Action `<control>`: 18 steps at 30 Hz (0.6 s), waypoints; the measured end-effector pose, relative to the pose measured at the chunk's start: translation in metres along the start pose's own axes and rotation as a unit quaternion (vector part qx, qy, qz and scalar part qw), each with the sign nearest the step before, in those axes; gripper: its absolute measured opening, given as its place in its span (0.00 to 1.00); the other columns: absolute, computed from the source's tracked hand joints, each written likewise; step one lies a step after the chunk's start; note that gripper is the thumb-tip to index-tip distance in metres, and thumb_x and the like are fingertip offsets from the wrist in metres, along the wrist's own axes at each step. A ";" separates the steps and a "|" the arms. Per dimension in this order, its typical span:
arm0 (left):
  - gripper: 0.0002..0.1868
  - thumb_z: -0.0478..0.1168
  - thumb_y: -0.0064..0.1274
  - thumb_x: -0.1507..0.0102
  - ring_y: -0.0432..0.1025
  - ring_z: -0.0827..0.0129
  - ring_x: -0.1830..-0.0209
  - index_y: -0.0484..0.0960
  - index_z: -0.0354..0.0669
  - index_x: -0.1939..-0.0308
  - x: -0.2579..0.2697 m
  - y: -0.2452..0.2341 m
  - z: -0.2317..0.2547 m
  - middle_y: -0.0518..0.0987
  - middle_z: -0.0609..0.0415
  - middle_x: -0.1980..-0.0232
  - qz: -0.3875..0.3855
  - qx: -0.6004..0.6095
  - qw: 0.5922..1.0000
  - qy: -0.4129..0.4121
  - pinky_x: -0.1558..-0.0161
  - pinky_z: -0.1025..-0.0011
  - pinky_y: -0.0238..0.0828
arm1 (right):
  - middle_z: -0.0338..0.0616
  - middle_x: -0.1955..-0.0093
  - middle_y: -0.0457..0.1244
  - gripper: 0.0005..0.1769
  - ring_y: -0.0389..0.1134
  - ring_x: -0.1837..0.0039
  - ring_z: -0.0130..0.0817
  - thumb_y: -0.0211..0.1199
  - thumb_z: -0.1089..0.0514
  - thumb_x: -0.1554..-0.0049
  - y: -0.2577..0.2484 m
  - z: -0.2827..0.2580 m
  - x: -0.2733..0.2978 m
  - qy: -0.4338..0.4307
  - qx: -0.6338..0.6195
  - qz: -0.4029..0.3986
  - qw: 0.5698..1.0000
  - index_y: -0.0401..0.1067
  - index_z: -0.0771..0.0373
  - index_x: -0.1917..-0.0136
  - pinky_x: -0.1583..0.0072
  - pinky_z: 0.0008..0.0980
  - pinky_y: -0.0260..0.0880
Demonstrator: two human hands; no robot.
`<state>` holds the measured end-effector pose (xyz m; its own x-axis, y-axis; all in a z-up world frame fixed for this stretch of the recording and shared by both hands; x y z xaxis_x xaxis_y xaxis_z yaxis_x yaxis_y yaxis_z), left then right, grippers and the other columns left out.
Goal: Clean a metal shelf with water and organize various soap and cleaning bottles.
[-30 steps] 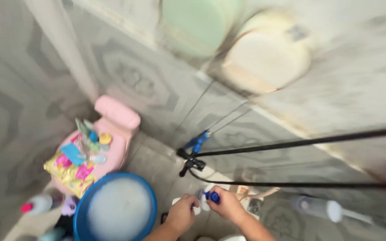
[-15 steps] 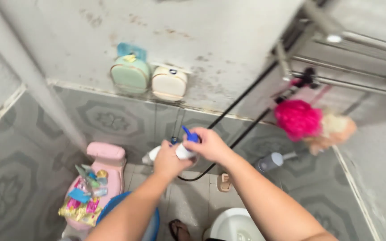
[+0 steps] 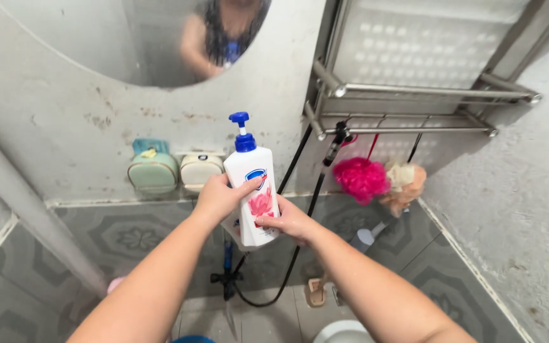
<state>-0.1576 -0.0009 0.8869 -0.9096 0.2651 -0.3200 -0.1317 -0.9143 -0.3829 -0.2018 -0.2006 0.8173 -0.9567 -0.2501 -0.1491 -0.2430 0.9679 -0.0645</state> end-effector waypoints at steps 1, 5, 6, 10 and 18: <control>0.30 0.62 0.65 0.48 0.84 0.64 0.62 0.89 0.41 0.55 -0.004 -0.001 0.009 0.89 0.49 0.60 -0.006 0.004 1.000 -0.003 0.58 0.67 0.79 | 0.49 0.35 0.66 0.42 0.69 0.36 0.33 0.76 0.55 0.49 -0.004 -0.011 -0.001 0.001 -0.004 -0.015 1.000 0.62 0.69 0.27 0.35 0.36 0.70; 0.31 0.64 0.64 0.49 0.84 0.63 0.62 0.89 0.42 0.55 -0.011 0.006 0.040 0.89 0.49 0.60 0.007 -0.003 1.000 0.016 0.57 0.66 0.78 | 0.45 0.35 0.65 0.49 0.68 0.36 0.31 0.78 0.53 0.53 -0.016 -0.046 -0.001 -0.061 0.121 0.036 0.990 0.56 0.64 0.25 0.35 0.35 0.70; 0.32 0.65 0.63 0.49 0.84 0.62 0.61 0.89 0.43 0.55 -0.011 0.009 0.048 0.88 0.49 0.60 0.015 -0.028 0.999 0.007 0.57 0.65 0.78 | 0.44 0.34 0.64 0.56 0.68 0.36 0.31 0.78 0.53 0.56 -0.016 -0.055 -0.001 -0.088 0.152 0.076 0.981 0.49 0.62 0.23 0.37 0.35 0.71; 0.35 0.70 0.59 0.49 0.82 0.58 0.61 0.90 0.44 0.56 -0.019 0.029 0.075 0.87 0.47 0.62 0.033 -0.099 0.995 0.005 0.56 0.62 0.76 | 0.50 0.32 0.61 0.63 0.66 0.32 0.35 0.81 0.53 0.59 -0.020 -0.055 -0.011 -0.192 0.196 0.167 0.947 0.43 0.64 0.23 0.34 0.37 0.69; 0.38 0.72 0.44 0.37 0.78 0.59 0.55 0.84 0.42 0.48 -0.108 0.023 0.036 0.84 0.49 0.56 0.020 0.053 0.998 0.006 0.52 0.64 0.71 | 0.48 0.28 0.56 0.64 0.59 0.28 0.34 0.81 0.52 0.58 -0.082 -0.040 -0.004 -0.183 0.100 -0.003 0.978 0.43 0.63 0.21 0.28 0.37 0.62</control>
<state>-0.0761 -0.0615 0.9440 -0.9100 0.2306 -0.3445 -0.1367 -0.9514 -0.2759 -0.1845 -0.2783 0.8629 -0.8244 -0.2843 -0.4895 -0.1774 0.9509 -0.2535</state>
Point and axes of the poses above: each hand's wrist, its own x-axis away from the middle knuckle, its own y-axis out of the palm, z = x × y, the point moved 1 cm from there along -x, towards the middle knuckle
